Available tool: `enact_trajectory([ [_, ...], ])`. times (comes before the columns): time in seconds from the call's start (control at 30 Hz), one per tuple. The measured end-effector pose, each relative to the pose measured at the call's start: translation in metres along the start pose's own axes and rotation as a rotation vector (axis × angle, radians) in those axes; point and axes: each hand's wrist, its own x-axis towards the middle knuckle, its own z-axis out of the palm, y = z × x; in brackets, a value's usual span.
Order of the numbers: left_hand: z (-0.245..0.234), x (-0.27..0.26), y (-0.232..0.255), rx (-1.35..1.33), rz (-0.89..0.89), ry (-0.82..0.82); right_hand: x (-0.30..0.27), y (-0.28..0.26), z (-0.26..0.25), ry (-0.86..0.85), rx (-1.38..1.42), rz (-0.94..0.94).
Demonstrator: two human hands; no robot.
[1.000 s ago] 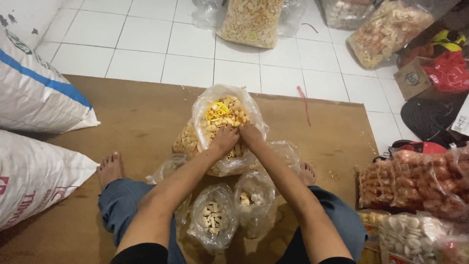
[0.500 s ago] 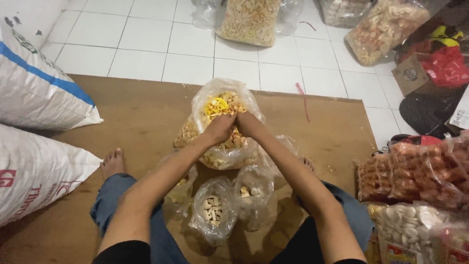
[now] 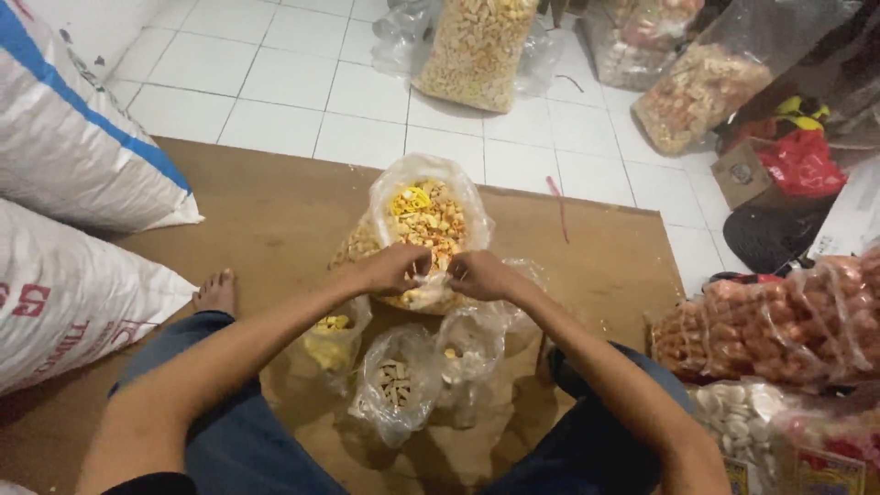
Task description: The person sits on the floor and sorts yellow and white snack pieces from a large plastic bag into smaller plastic bags using both hands. The person repeatedly scoops the snacks and distributes them into separate bags.
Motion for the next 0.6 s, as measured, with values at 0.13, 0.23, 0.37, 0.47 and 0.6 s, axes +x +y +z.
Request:
enact_trajectory([
  [0.13, 0.013, -0.023, -0.002, -0.015, -0.020, -0.124, -0.002, -0.006, 0.019, -0.135, 0.077, -0.027],
  [0.23, 0.026, -0.039, -0.004, 0.107, -0.033, -0.237, -0.007, -0.017, 0.030, -0.233, 0.092, -0.061],
  [0.37, 0.045, -0.045, -0.023, 0.163, -0.035, -0.333, -0.023, -0.035, 0.037, -0.313, 0.064, -0.104],
  [0.47, 0.052, -0.045, -0.029, 0.251, -0.017, -0.385, -0.031, -0.041, 0.036, -0.357, 0.091, -0.123],
  [0.6, 0.057, -0.048, -0.029, 0.323, 0.049, -0.446, -0.026, -0.037, 0.051, -0.347, 0.100, -0.185],
])
